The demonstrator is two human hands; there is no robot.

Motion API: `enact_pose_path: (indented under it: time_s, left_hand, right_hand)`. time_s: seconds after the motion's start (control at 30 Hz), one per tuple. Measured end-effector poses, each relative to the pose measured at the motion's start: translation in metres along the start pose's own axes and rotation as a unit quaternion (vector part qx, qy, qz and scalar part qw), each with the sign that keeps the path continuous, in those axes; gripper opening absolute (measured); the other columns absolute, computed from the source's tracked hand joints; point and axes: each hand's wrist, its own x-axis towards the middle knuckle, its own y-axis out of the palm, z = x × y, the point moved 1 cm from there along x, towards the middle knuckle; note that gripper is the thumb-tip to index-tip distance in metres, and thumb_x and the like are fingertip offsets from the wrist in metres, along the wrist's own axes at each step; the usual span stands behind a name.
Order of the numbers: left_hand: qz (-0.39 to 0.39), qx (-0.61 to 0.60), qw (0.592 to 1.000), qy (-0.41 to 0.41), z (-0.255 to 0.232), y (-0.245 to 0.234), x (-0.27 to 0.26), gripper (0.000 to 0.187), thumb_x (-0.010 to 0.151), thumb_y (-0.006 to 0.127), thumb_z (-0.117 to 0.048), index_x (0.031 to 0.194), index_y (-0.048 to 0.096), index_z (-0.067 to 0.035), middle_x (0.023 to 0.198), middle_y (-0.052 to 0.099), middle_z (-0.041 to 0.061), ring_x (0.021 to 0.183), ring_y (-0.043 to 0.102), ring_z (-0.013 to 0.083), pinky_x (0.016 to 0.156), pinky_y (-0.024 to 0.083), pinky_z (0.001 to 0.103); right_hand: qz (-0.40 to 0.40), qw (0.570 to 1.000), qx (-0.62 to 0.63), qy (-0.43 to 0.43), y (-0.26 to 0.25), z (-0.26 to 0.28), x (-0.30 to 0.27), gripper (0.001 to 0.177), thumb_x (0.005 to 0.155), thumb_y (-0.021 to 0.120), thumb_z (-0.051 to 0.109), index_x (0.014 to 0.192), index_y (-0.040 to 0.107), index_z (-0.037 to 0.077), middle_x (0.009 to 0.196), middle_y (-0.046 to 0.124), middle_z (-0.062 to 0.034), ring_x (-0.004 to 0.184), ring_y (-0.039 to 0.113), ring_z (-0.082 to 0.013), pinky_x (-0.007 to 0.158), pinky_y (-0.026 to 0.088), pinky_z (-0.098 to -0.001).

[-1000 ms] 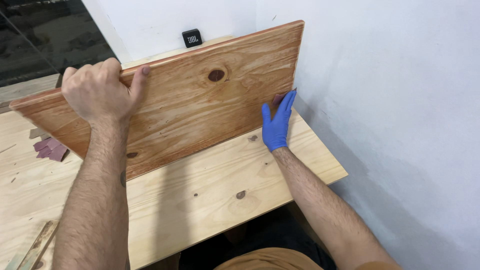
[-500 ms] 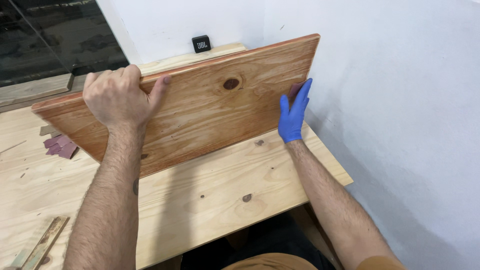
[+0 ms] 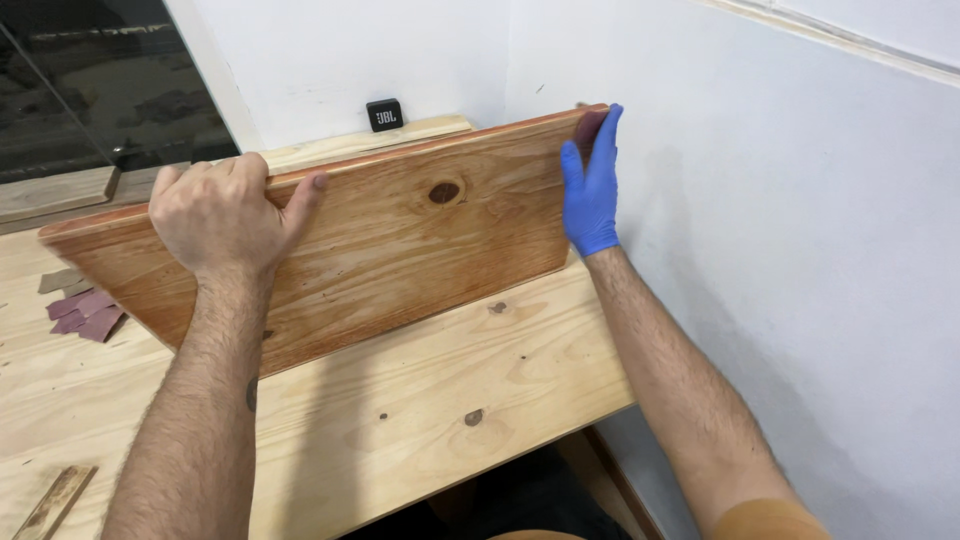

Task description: The person sands the surface and edges of two rectangular wooden boards using a piece of sandpaper. They work on a wooden table, flipping the boards to sand different sides and edges.

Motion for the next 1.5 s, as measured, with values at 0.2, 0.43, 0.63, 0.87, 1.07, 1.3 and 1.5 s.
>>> enact_pose_path:
  time_s: [0.2, 0.43, 0.63, 0.87, 1.07, 1.3, 1.5]
  left_hand:
    - [0.02, 0.034, 0.999, 0.0, 0.0, 0.002, -0.002, 0.081, 0.115, 0.027, -0.087, 0.065, 0.049, -0.026, 0.057, 0.047, -0.01, 0.05, 0.043, 0.0106, 0.068, 0.038, 0.031]
    - [0.025, 0.028, 0.999, -0.002, 0.0, 0.002, -0.003, 0.08, 0.117, 0.031, -0.083, 0.065, 0.049, -0.025, 0.057, 0.046, -0.009, 0.05, 0.042, 0.012, 0.068, 0.038, 0.032]
    - [0.025, 0.031, 0.999, -0.005, 0.0, 0.004, -0.002, 0.081, 0.118, 0.03, -0.084, 0.067, 0.051, -0.026, 0.057, 0.045, -0.009, 0.05, 0.041, 0.0118, 0.067, 0.036, 0.031]
    - [0.012, 0.016, 1.0, -0.007, -0.001, 0.001, -0.004, 0.077, 0.121, 0.04, -0.076, 0.066, 0.05, -0.023, 0.059, 0.048, -0.006, 0.052, 0.044, 0.0157, 0.069, 0.036, 0.033]
    - [0.013, -0.002, 1.0, -0.018, -0.003, -0.006, 0.002, 0.072, 0.118, 0.041, -0.07, 0.065, 0.051, -0.023, 0.056, 0.05, -0.006, 0.049, 0.045, 0.0166, 0.066, 0.037, 0.035]
    - [-0.014, -0.055, 0.998, -0.02, 0.002, 0.005, 0.001, 0.047, 0.111, 0.047, -0.046, 0.072, 0.057, -0.022, 0.062, 0.058, 0.003, 0.064, 0.065, 0.0234, 0.075, 0.044, 0.036]
    - [-0.035, -0.053, 0.998, -0.023, -0.003, 0.001, 0.005, 0.043, 0.108, 0.047, -0.038, 0.069, 0.057, -0.022, 0.057, 0.057, 0.001, 0.059, 0.064, 0.0218, 0.069, 0.042, 0.036]
  right_hand:
    - [0.006, 0.991, -0.116, -0.066, 0.01, 0.022, -0.01, 0.083, 0.111, 0.052, 0.042, 0.167, 0.001, 0.006, 0.176, -0.006, -0.0132, 0.167, 0.003, -0.0303, 0.136, 0.006, -0.0542]
    - [0.109, 0.884, -0.409, -0.199, 0.026, 0.076, -0.024, 0.105, 0.1, 0.055, 0.065, 0.165, 0.008, -0.003, 0.174, 0.006, -0.0228, 0.163, 0.004, -0.0403, 0.133, 0.001, -0.0574]
    - [0.192, 0.837, -0.364, -0.359, 0.044, 0.104, -0.031, 0.097, 0.099, 0.061, 0.065, 0.165, 0.022, 0.006, 0.173, 0.021, -0.0146, 0.162, 0.021, -0.0367, 0.132, 0.017, -0.0574]
    - [0.158, 0.81, -0.482, -0.295, 0.065, 0.151, -0.052, 0.099, 0.1, 0.047, 0.071, 0.163, 0.022, -0.001, 0.171, 0.024, -0.019, 0.159, 0.022, -0.0367, 0.13, 0.012, -0.0553]
    - [0.212, 0.81, -0.428, -0.341, 0.079, 0.172, -0.069, 0.102, 0.099, 0.052, 0.075, 0.166, 0.018, 0.005, 0.174, 0.018, -0.0148, 0.162, 0.017, -0.0314, 0.13, 0.012, -0.0585]
    - [0.271, 0.818, -0.408, -0.303, 0.094, 0.204, -0.07, 0.107, 0.092, 0.062, 0.07, 0.164, 0.022, 0.002, 0.171, 0.026, -0.0199, 0.159, 0.021, -0.0363, 0.129, 0.01, -0.0574]
    - [0.245, 0.827, -0.359, -0.358, 0.128, 0.185, -0.041, 0.097, 0.09, 0.066, 0.067, 0.151, 0.041, -0.004, 0.131, 0.063, -0.0181, 0.132, 0.059, -0.0336, 0.126, 0.023, -0.0569]
